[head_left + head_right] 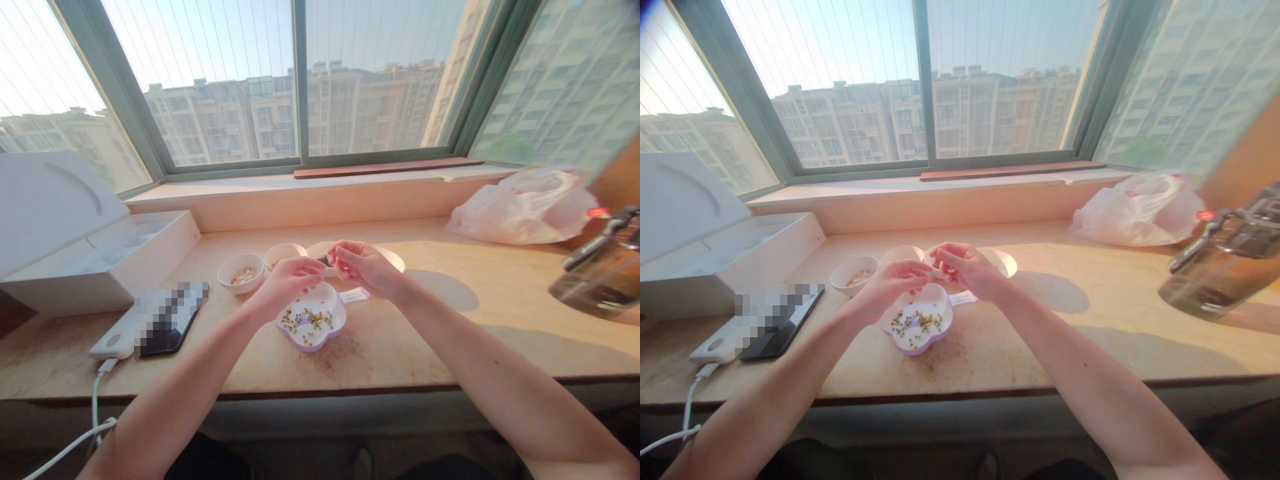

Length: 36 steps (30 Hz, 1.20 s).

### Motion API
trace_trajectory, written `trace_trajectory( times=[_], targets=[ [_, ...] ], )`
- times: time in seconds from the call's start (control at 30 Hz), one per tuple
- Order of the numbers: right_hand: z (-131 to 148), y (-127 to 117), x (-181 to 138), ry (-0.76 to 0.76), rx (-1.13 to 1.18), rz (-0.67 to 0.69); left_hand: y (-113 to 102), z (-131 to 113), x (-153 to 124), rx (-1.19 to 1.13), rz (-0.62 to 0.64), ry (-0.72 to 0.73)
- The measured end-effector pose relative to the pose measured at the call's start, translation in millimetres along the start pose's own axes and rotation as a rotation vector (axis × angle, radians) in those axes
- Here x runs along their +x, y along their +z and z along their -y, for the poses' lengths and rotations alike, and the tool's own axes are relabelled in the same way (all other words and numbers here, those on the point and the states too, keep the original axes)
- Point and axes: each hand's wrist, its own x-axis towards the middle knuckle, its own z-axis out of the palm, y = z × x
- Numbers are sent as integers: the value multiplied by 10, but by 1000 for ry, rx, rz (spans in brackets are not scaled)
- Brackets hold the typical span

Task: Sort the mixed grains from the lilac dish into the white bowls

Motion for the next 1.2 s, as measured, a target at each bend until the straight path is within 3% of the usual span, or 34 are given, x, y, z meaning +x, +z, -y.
trace_trajectory(
  times=[0.17, 0.33, 0.4, 0.5, 0.6, 0.7, 0.8, 0.9, 1.07, 1.2],
  targets=[
    [63, -101, 7, 13, -19, -24, 20, 15, -10, 39, 19, 129],
    [302, -406, 20, -119, -173, -225, 30, -12, -44, 100, -22, 348],
    [387, -559, 13, -120, -369, -318, 36, -19, -66, 233, -89, 430],
    [429, -767, -1, 5, -898, -429, 43, -25, -98, 459, -135, 525],
    [361, -916, -1, 199, -1346, -374, 51, -29, -121, 541, -102, 570],
    [276, -969, 9, 338, -1469, -266, 58, -35, -135, 553, -81, 611],
    [278, -897, 9, 332, -1424, -262, 62, -37, -144, 556, -68, 620],
    [352, -714, -9, 230, -1196, -221, 59, -25, -138, 574, -84, 597],
    [347, -335, -58, 262, -660, 115, 48, 27, -91, 588, -174, 592],
    [163, -101, -54, 257, -404, 192, 47, 67, -57, 624, -221, 577]
  ],
)
